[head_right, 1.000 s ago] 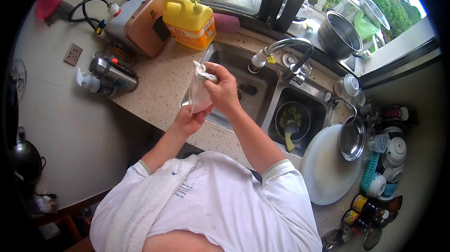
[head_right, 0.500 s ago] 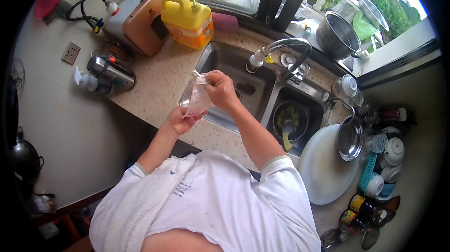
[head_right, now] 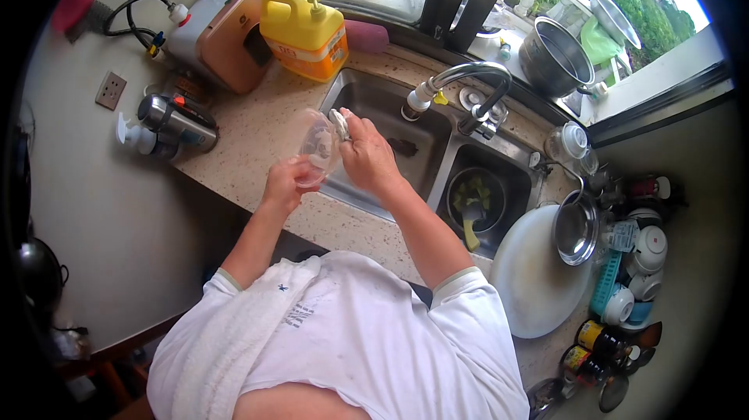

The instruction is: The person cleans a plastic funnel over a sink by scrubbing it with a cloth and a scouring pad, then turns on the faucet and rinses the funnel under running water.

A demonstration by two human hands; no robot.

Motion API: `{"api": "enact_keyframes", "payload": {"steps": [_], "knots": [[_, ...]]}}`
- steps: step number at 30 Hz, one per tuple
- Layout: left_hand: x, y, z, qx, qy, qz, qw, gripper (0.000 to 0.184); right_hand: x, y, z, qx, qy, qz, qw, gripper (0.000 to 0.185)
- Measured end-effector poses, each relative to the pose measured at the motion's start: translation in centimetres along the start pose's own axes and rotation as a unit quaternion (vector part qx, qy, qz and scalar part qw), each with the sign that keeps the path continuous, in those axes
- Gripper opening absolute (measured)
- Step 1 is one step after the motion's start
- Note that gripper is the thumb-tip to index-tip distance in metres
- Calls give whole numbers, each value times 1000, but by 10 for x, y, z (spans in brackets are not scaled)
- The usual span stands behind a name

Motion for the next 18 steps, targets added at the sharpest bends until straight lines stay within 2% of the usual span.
{"api": "enact_keyframes", "payload": {"steps": [1, 3, 5, 8, 11, 13, 14, 15, 17, 18], "knots": [[-1, -5, -4, 14, 14, -4, 1000, 27, -4, -1, -4, 16, 7, -55, 998, 44], [1, -16, -10, 28, 28, 4, 999, 26, -21, -4, -12, 108, 176, -178, 962, 36], [3, -24, -15, 28, 31, 28, 999, 25, -38, -9, -12, 146, 227, -193, 943, 39], [0, -26, -10, 8, 48, 3, 999, 25, -37, -19, -8, 78, 214, -206, 952, 50], [0, -22, -9, -18, 64, -15, 998, 24, -36, -22, -3, 58, 170, -204, 962, 55], [1, -22, -12, -35, 79, -32, 996, 25, -25, -26, -4, 15, -34, -50, 998, 56], [2, -22, -14, -44, 86, -41, 994, 25, -19, -24, 0, -5, -137, 29, 990, 57], [1, -18, -13, -48, 81, -44, 995, 25, -9, -18, 7, -26, -170, 148, 974, 55], [-4, -7, -9, -53, 71, -50, 995, 26, -1, -1, 16, -74, -145, 315, 935, 50], [-4, -3, -9, -61, 70, -44, 995, 27, -2, 6, 22, -77, -125, 349, 926, 52]]}}
Point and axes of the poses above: each hand's wrist, its own z-axis away from the middle knuckle, its own y-axis out of the palm, x = y × z, the point moved 5 cm from there along -z, towards the middle knuckle, and after that the axes turned 5 degrees about -z, right-handed, at the moved point
